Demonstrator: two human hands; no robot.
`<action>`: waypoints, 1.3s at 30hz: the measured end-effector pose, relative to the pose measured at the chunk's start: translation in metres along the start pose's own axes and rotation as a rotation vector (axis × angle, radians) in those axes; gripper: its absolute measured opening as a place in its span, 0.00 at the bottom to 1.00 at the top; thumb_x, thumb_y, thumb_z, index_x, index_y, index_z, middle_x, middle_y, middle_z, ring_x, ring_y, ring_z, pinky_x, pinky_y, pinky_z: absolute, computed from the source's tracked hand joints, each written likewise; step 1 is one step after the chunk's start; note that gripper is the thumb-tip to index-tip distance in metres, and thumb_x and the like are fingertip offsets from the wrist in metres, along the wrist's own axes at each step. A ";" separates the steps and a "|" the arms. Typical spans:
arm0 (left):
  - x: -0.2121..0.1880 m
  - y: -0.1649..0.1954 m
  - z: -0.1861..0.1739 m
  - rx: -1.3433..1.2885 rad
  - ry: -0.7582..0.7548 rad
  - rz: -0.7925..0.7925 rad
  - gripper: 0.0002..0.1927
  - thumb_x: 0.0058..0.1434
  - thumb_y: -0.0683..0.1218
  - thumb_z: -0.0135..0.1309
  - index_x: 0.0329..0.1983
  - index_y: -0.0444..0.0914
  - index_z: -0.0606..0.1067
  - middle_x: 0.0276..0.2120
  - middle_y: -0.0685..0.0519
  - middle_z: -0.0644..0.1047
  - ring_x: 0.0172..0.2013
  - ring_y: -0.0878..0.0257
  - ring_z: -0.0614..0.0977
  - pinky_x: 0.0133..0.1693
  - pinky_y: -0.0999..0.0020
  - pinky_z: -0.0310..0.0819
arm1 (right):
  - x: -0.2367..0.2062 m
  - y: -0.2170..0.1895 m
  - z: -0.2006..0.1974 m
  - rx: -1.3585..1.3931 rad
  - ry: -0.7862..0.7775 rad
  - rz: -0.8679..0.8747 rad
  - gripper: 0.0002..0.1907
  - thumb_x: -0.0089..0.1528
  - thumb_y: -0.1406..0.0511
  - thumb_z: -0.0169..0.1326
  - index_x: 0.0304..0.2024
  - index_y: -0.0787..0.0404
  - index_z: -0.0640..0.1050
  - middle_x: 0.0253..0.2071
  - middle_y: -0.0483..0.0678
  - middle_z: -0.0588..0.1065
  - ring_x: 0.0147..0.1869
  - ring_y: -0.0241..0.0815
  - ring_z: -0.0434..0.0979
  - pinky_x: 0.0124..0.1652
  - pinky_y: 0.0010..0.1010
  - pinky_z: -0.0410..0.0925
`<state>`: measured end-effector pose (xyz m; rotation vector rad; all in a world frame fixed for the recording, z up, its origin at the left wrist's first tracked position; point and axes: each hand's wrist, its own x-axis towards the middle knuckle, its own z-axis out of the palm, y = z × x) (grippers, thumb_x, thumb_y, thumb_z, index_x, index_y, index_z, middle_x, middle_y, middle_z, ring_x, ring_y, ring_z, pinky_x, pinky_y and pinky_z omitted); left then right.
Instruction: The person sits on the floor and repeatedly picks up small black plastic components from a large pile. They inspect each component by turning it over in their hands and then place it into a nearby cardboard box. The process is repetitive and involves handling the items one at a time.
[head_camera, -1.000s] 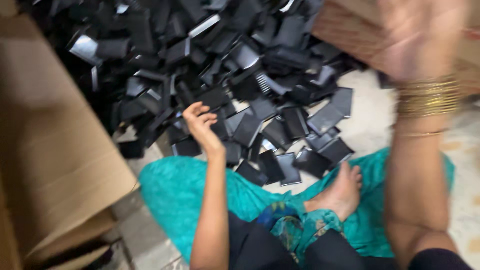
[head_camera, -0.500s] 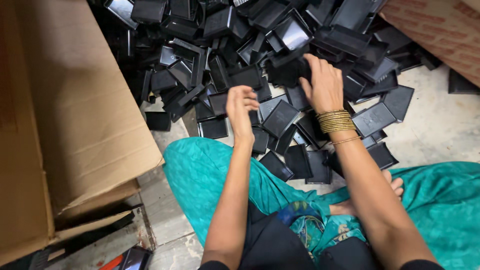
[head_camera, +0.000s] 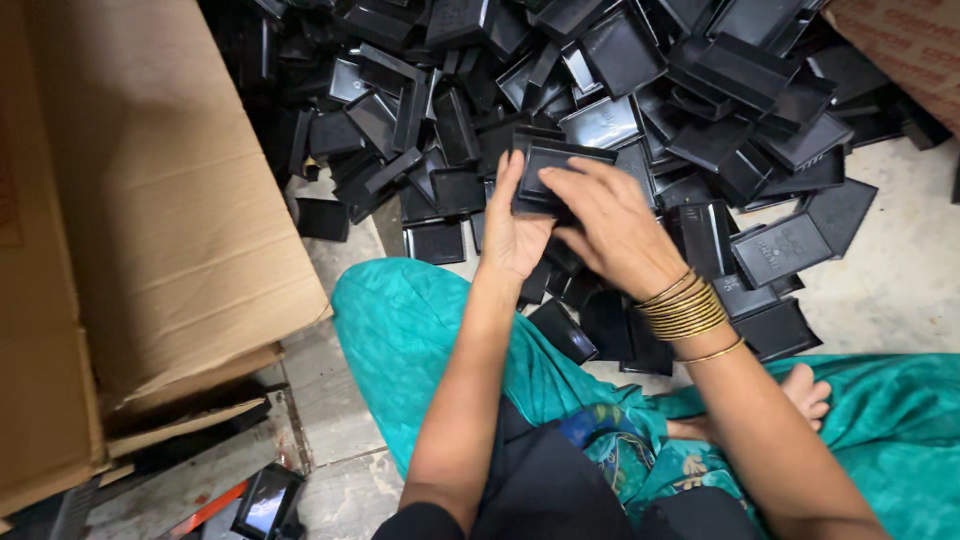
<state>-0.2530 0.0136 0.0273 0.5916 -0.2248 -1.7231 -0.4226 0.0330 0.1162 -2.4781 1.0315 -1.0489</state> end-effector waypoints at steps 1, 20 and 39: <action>-0.001 0.002 -0.001 -0.068 -0.007 0.007 0.17 0.74 0.54 0.54 0.60 0.45 0.68 0.50 0.51 0.77 0.51 0.59 0.79 0.53 0.58 0.76 | 0.000 0.002 -0.003 -0.058 -0.008 -0.008 0.31 0.53 0.70 0.63 0.60 0.63 0.71 0.59 0.57 0.75 0.63 0.60 0.74 0.59 0.45 0.68; -0.026 -0.006 0.038 0.878 -0.062 0.540 0.29 0.76 0.53 0.47 0.78 0.44 0.58 0.70 0.50 0.61 0.67 0.59 0.63 0.70 0.60 0.54 | -0.027 0.035 0.008 0.275 -0.231 0.468 0.43 0.54 0.55 0.67 0.65 0.67 0.68 0.53 0.59 0.71 0.57 0.57 0.74 0.56 0.40 0.67; -0.031 -0.009 0.041 0.473 -0.172 0.249 0.28 0.77 0.56 0.40 0.77 0.43 0.57 0.68 0.52 0.64 0.65 0.62 0.69 0.66 0.65 0.64 | -0.026 0.023 0.015 0.791 0.128 0.592 0.38 0.65 0.64 0.61 0.71 0.62 0.56 0.61 0.55 0.71 0.63 0.42 0.74 0.62 0.35 0.69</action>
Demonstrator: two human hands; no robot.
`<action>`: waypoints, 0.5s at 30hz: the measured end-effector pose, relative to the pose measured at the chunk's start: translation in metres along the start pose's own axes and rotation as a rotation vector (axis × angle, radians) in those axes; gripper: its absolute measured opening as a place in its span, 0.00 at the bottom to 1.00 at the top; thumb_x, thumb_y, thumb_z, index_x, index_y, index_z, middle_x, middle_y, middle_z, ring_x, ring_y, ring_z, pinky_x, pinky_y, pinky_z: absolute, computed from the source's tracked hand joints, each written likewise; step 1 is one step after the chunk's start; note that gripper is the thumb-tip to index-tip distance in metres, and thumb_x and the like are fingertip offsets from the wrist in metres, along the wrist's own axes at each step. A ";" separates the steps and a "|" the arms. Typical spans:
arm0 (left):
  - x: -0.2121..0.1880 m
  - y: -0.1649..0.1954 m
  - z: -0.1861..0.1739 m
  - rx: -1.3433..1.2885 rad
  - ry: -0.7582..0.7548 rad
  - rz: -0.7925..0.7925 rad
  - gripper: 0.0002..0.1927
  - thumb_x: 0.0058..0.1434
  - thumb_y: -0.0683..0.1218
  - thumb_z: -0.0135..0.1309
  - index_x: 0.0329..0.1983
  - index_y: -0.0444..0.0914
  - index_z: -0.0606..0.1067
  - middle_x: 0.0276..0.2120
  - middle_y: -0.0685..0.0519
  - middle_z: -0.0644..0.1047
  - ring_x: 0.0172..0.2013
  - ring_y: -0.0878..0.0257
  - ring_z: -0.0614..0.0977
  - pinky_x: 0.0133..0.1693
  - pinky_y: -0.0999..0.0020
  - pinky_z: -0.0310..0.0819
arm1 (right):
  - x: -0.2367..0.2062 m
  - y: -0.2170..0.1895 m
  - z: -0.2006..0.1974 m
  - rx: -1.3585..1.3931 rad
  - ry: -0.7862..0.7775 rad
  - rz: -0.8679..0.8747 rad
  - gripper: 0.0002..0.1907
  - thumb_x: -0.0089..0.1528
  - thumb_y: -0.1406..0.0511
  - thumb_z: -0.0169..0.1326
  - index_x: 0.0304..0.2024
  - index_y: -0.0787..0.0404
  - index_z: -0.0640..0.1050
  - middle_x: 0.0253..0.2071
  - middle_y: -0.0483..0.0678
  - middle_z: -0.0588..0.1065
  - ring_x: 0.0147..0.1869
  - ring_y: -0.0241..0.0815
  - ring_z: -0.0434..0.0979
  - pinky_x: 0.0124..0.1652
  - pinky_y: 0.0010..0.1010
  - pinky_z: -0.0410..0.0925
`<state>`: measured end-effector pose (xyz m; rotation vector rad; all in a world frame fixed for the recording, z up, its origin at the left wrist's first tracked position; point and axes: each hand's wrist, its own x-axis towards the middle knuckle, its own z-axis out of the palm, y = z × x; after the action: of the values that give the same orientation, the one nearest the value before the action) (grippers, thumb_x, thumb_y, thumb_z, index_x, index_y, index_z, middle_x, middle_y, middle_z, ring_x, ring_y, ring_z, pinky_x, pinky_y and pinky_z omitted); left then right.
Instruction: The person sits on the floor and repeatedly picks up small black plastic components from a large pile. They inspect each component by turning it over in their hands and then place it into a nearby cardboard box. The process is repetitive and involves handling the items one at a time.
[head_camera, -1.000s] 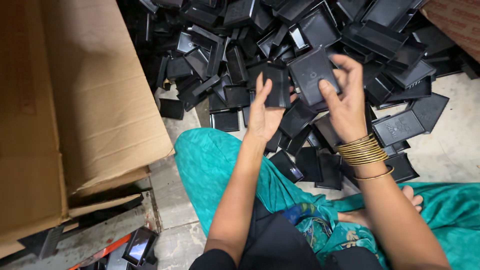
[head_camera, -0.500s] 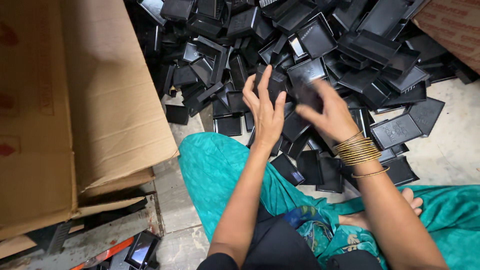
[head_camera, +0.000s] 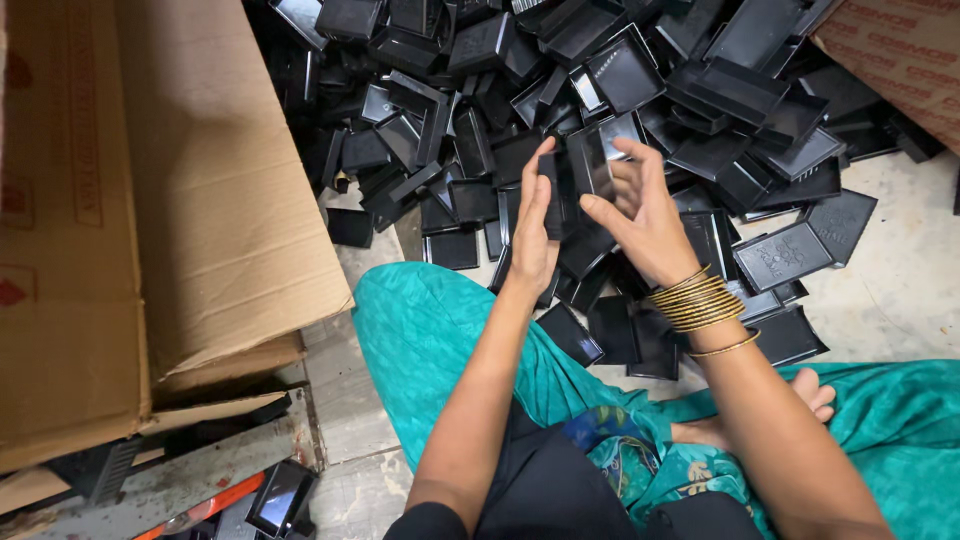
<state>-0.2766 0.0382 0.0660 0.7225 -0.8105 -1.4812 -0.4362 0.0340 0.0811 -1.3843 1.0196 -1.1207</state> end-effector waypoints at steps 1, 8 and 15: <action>0.000 0.000 0.000 0.022 0.000 -0.002 0.28 0.77 0.56 0.40 0.76 0.43 0.57 0.68 0.52 0.64 0.65 0.62 0.69 0.65 0.65 0.64 | 0.000 -0.002 0.000 0.043 -0.028 0.033 0.40 0.64 0.64 0.62 0.72 0.61 0.56 0.61 0.55 0.71 0.63 0.42 0.74 0.62 0.35 0.69; 0.000 -0.001 0.001 0.127 -0.025 0.081 0.29 0.80 0.56 0.39 0.79 0.40 0.56 0.69 0.49 0.65 0.63 0.61 0.70 0.65 0.67 0.63 | -0.001 -0.014 0.009 -0.107 -0.130 0.051 0.45 0.64 0.63 0.61 0.77 0.57 0.53 0.62 0.56 0.74 0.64 0.47 0.79 0.61 0.37 0.71; -0.005 0.000 0.001 0.161 -0.059 0.114 0.31 0.79 0.57 0.38 0.79 0.39 0.55 0.69 0.49 0.66 0.64 0.61 0.70 0.67 0.67 0.62 | -0.004 -0.014 0.010 -0.182 -0.166 0.053 0.49 0.61 0.63 0.64 0.76 0.56 0.50 0.61 0.58 0.72 0.61 0.49 0.79 0.57 0.38 0.72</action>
<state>-0.2774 0.0434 0.0665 0.7421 -1.0085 -1.3507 -0.4270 0.0415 0.0942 -1.5576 1.0513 -0.8753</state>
